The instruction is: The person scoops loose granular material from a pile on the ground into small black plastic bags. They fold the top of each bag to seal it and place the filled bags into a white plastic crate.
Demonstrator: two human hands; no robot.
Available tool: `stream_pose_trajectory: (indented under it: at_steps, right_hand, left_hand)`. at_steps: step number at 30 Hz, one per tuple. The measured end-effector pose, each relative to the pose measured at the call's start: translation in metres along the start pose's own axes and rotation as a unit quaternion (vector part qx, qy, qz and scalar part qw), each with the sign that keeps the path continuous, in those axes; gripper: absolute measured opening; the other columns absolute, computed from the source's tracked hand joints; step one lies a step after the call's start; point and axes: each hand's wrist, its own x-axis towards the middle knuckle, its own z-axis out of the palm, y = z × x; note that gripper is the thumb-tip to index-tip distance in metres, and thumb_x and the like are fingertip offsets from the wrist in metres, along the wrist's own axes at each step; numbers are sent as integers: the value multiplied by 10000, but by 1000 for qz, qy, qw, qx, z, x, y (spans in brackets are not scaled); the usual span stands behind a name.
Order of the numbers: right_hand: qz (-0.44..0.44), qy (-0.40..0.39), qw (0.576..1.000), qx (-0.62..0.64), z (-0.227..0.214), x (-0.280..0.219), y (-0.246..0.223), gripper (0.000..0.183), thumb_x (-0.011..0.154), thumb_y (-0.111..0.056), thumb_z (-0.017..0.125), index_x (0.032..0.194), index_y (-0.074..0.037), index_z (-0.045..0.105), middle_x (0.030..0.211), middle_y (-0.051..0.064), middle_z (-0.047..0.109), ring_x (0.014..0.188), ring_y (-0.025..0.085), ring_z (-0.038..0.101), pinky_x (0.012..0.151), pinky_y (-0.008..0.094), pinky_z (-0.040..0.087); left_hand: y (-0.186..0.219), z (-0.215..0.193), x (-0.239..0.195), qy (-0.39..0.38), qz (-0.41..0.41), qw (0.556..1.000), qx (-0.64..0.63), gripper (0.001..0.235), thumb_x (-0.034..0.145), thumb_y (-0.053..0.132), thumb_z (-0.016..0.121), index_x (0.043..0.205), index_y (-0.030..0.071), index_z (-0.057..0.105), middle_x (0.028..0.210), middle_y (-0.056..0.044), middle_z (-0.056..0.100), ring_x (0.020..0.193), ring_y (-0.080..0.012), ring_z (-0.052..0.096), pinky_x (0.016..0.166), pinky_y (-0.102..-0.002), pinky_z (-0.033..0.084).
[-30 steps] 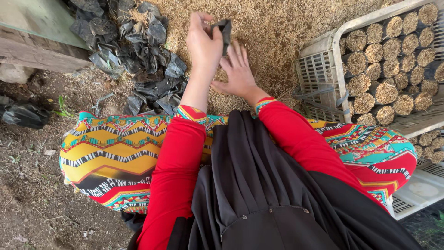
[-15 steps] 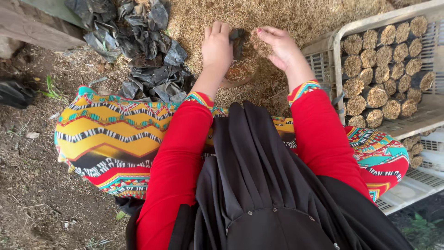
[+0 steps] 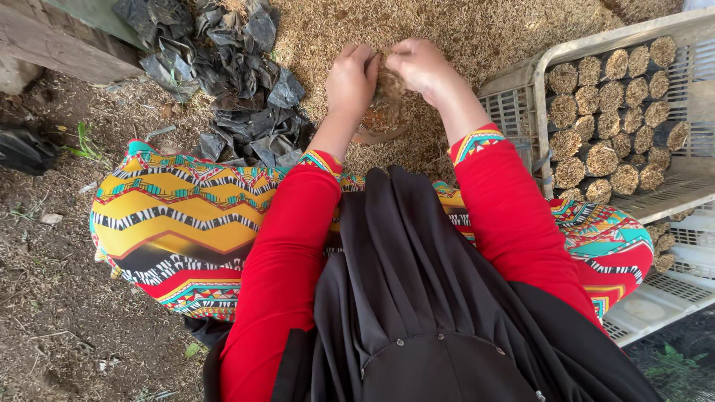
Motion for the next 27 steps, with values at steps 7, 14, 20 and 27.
stream_pose_trajectory:
  at_steps: [7, 14, 20, 27]
  right_hand:
    - [-302, 69, 872, -379, 2, -26, 16, 428, 799, 132, 576, 1042, -128, 813, 1043, 143, 771, 934, 355, 707, 821, 457, 560]
    - [55, 147, 988, -13, -69, 33, 84, 316, 1015, -19, 455, 1188, -85, 711, 1270, 97, 725, 1060, 206, 740, 907, 354, 620]
    - [329, 155, 917, 162, -26, 69, 152, 588, 945, -303, 617, 1480, -160, 417, 1531, 171, 372, 1297, 336, 516, 1054, 460, 517]
    - [187, 71, 965, -172, -12, 143, 119, 915, 898, -549, 805, 1587, -209, 308, 1610, 323, 54, 1416, 511, 249, 1173, 512, 308]
  left_hand:
    - [-2, 9, -5, 2, -43, 995, -95, 163, 948, 102, 697, 847, 13, 605, 840, -153, 621, 735, -350, 645, 672, -471, 546]
    - [-10, -12, -2, -61, -19, 996, 62, 397, 652, -13, 682, 1010, 61, 527, 1002, -184, 613, 890, -414, 624, 757, -510, 541]
    - [5, -17, 14, -209, -63, 975, 37, 648, 812, 22, 699, 1409, 125, 469, 1045, -202, 688, 988, -452, 640, 854, -543, 537]
    - [13, -2, 24, -140, -33, 989, -20, 92, 886, 106, 757, 970, 100, 793, 999, -134, 738, 829, -316, 739, 807, -421, 620]
